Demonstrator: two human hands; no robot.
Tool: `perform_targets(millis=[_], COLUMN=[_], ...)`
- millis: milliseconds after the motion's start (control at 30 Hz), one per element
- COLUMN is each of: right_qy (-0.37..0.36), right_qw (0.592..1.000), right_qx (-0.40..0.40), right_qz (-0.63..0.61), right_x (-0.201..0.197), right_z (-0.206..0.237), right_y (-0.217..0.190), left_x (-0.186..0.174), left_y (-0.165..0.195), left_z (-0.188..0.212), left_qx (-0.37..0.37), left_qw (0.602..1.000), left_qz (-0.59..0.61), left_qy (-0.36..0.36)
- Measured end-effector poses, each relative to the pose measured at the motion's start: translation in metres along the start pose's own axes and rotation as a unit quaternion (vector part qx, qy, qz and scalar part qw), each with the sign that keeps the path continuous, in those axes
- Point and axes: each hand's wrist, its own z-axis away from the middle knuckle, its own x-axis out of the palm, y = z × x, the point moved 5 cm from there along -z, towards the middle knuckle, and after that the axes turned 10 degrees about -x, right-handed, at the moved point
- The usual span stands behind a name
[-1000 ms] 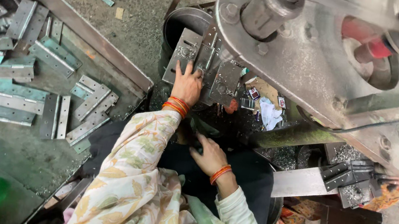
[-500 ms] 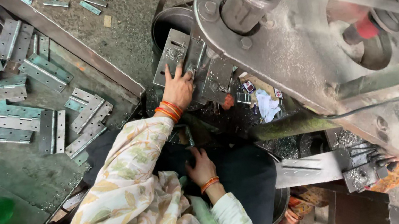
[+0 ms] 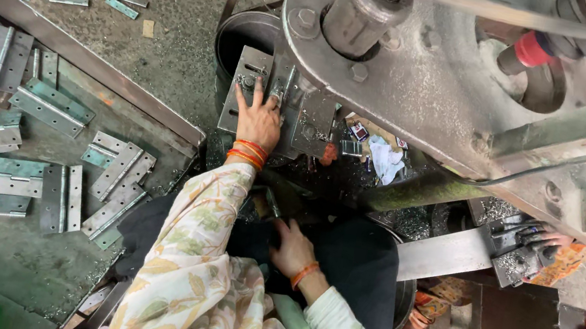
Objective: The person operates a manual punching machine to process metal hinge blanks. They repeatedly pick up a blank, place it into the machine's die, and activate the press to punch holes. After each cycle, they remove the finished piece and set it aside on a nearby surface.
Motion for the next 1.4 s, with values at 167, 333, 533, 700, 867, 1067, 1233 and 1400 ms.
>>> perform_targets(millis=[167, 333, 533, 700, 867, 1067, 1233, 1400], right_qy=[0.014, 0.013, -0.021, -0.069, -0.085, -0.076, -0.069, -0.025], right_qw=[0.998, 0.996, 0.998, 0.997, 0.995, 0.996, 0.997, 0.997], right_qx=[0.035, 0.042, 0.021, 0.019, 0.046, 0.038, 0.039, 0.016], right_qz=[-0.050, -0.079, -0.051, -0.025, -0.012, -0.021, -0.019, -0.074], right_x=[0.040, 0.038, 0.010, -0.025, -0.037, -0.033, -0.033, -0.046], right_z=[0.016, 0.021, 0.002, -0.019, -0.022, -0.018, -0.015, -0.015], right_y=[0.018, 0.014, 0.007, -0.003, -0.017, -0.017, -0.015, -0.017], left_x=[-0.003, -0.007, -0.009, -0.017, -0.039, -0.057, -0.053, -0.076], left_y=[-0.005, -0.004, -0.002, -0.001, -0.005, -0.005, 0.000, -0.002], left_z=[0.004, 0.002, 0.002, 0.019, 0.063, 0.103, 0.098, 0.091], left_qx=[0.003, -0.001, 0.000, 0.027, 0.065, 0.096, 0.103, 0.117], left_qw=[1.000, 1.000, 1.000, 0.999, 0.998, 0.995, 0.984, 0.987], left_qz=[-0.009, -0.026, -0.013, 0.003, 0.017, -0.004, -0.096, -0.013], left_qy=[-0.018, -0.006, -0.001, 0.022, -0.003, 0.026, 0.108, 0.106])
